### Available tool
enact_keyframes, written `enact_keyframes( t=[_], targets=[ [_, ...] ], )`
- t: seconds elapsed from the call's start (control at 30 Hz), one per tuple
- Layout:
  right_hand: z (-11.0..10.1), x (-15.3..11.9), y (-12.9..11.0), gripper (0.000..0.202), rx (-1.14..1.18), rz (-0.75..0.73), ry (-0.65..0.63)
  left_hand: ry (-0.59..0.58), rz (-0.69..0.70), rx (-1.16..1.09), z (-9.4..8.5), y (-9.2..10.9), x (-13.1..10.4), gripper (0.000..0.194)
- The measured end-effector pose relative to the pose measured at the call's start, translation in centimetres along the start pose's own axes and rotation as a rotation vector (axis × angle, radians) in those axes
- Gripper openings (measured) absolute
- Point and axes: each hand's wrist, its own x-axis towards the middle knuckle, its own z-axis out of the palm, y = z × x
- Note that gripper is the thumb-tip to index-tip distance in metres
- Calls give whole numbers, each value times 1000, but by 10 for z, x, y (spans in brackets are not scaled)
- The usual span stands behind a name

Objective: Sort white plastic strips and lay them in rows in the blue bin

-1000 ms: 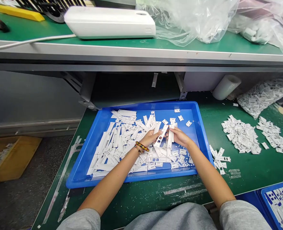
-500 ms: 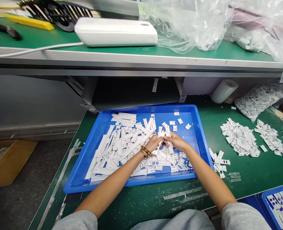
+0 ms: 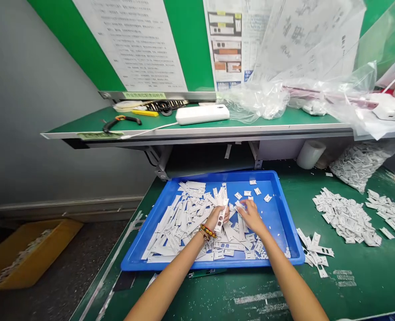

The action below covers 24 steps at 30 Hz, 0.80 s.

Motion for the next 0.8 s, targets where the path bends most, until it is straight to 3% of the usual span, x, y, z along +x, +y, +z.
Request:
enact_keyframes(
  t=[0.13,0.23,0.3,0.37,0.43,0.53,0.6,0.7,0.8],
  targets=[
    [42,-34,-15,40,-100,43,-149,103,68,46,6,-3,-10,38],
    [67,-52,-27,25,-2,27,-87,10,40,100,6,-3,-18,43],
    [65,-56,-29,25,170,24,-57,-32,27,120,2,0,-17,45],
    [42,-66,-22,32,299,25,44,-2,-2,60,-5,3,-10,46],
    [6,-91,-5,40,302,62,255,140,-45,-83,-12,6,1,43],
    [-57,-148,29,47,100,191,578,325,-101,-289,-14,12,8,34],
    [-95,-180,48,47,-162,280,713,367,-103,-389,-11,17,6,29],
    [-121,-199,64,44,-462,413,667,341,-139,-459,-9,23,1,18],
    [-116,-196,69,41,-592,476,551,279,-147,-485,-13,21,3,4]
  ],
)
